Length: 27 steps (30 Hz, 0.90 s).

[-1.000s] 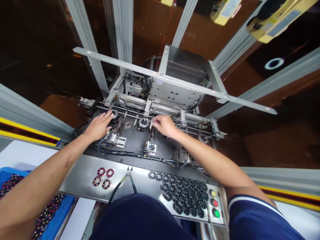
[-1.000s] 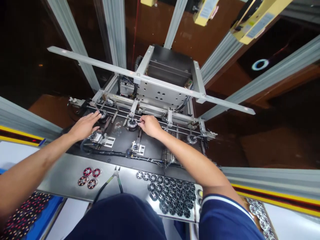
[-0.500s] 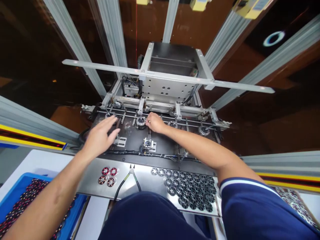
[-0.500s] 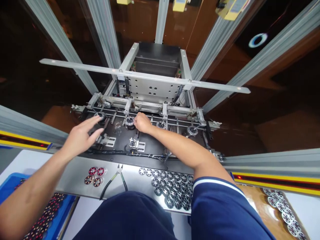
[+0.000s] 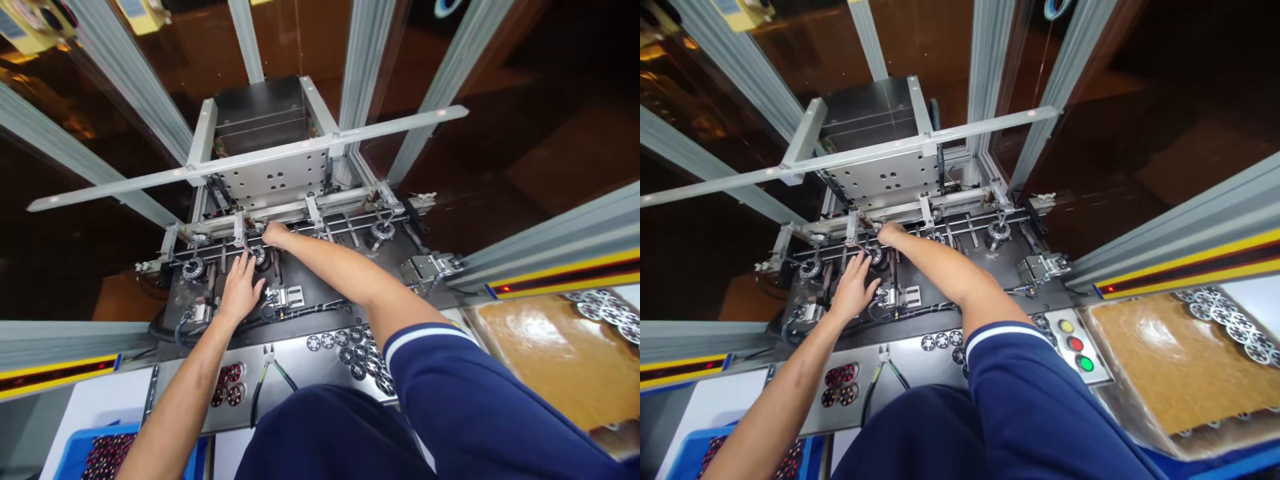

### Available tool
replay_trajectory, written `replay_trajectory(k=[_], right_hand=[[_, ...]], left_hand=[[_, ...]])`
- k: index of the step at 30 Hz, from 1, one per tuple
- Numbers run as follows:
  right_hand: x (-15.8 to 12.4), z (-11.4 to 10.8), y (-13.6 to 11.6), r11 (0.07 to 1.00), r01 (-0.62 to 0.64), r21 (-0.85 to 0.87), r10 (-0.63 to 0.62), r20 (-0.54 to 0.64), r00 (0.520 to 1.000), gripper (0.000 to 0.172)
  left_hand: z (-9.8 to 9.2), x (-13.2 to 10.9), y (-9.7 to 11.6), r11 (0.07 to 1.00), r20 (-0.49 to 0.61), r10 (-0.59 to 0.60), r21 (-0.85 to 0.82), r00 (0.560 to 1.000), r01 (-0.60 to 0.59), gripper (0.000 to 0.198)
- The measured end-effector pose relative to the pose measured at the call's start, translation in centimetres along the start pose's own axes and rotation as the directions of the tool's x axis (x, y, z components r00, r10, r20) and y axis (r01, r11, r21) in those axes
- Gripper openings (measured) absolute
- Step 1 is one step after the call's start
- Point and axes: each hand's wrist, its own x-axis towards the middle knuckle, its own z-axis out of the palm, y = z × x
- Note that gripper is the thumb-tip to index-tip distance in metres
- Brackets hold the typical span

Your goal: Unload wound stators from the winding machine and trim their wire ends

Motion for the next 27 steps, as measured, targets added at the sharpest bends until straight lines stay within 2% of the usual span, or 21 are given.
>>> replay_trajectory(k=[4, 13, 15, 18, 20, 22, 25, 27], right_hand=[[-0.8, -0.3, -0.1, 0.996, 0.083, 0.042, -0.081, -0.042, 0.996, 0.03], [-1.1, 0.8, 0.1, 0.994, 0.106, 0.005, -0.106, -0.055, 0.993, 0.028], [-2.3, 0.4, -0.2, 0.989, 0.144, -0.032, -0.147, -0.084, 0.986, 0.028], [-5.5, -0.9, 0.4, 0.956, 0.273, -0.104, -0.286, -0.144, 0.947, 0.033], [-8.1, -2.4, 2.4, 0.918, 0.362, -0.163, -0.388, -0.178, 0.904, 0.034], [-10.6, -4.3, 5.8, 0.893, 0.386, -0.231, -0.434, -0.217, 0.874, 0.03], [-12.9, -6.8, 12.1, 0.903, 0.277, -0.328, -0.387, -0.341, 0.856, 0.019], [-13.1, -7.2, 15.5, 0.903, 0.214, -0.372, -0.363, -0.396, 0.843, 0.01]], left_hand=[[0.0, 0.4, 0.1, 1.0, 0.024, 0.014, 0.013, 1.0, -0.014, 0.056], [-1.2, 0.9, 0.6, 0.995, 0.128, 0.022, 0.098, 0.992, -0.035, 0.057], [-1.4, 0.8, 0.9, 0.992, 0.138, 0.018, 0.119, 0.99, -0.034, 0.059], [-1.6, 0.7, 1.1, 0.99, 0.145, 0.004, 0.137, 0.989, -0.024, 0.061], [-1.6, 0.6, 1.1, 0.991, 0.149, 0.002, 0.132, 0.989, -0.021, 0.061], [-1.6, 0.6, 1.0, 0.993, 0.155, 0.005, 0.116, 0.988, -0.023, 0.059], [-1.4, 0.7, 0.8, 0.996, 0.164, 0.006, 0.085, 0.986, -0.02, 0.056], [-1.4, 0.8, 0.7, 0.998, 0.166, 0.006, 0.066, 0.986, -0.017, 0.056]])
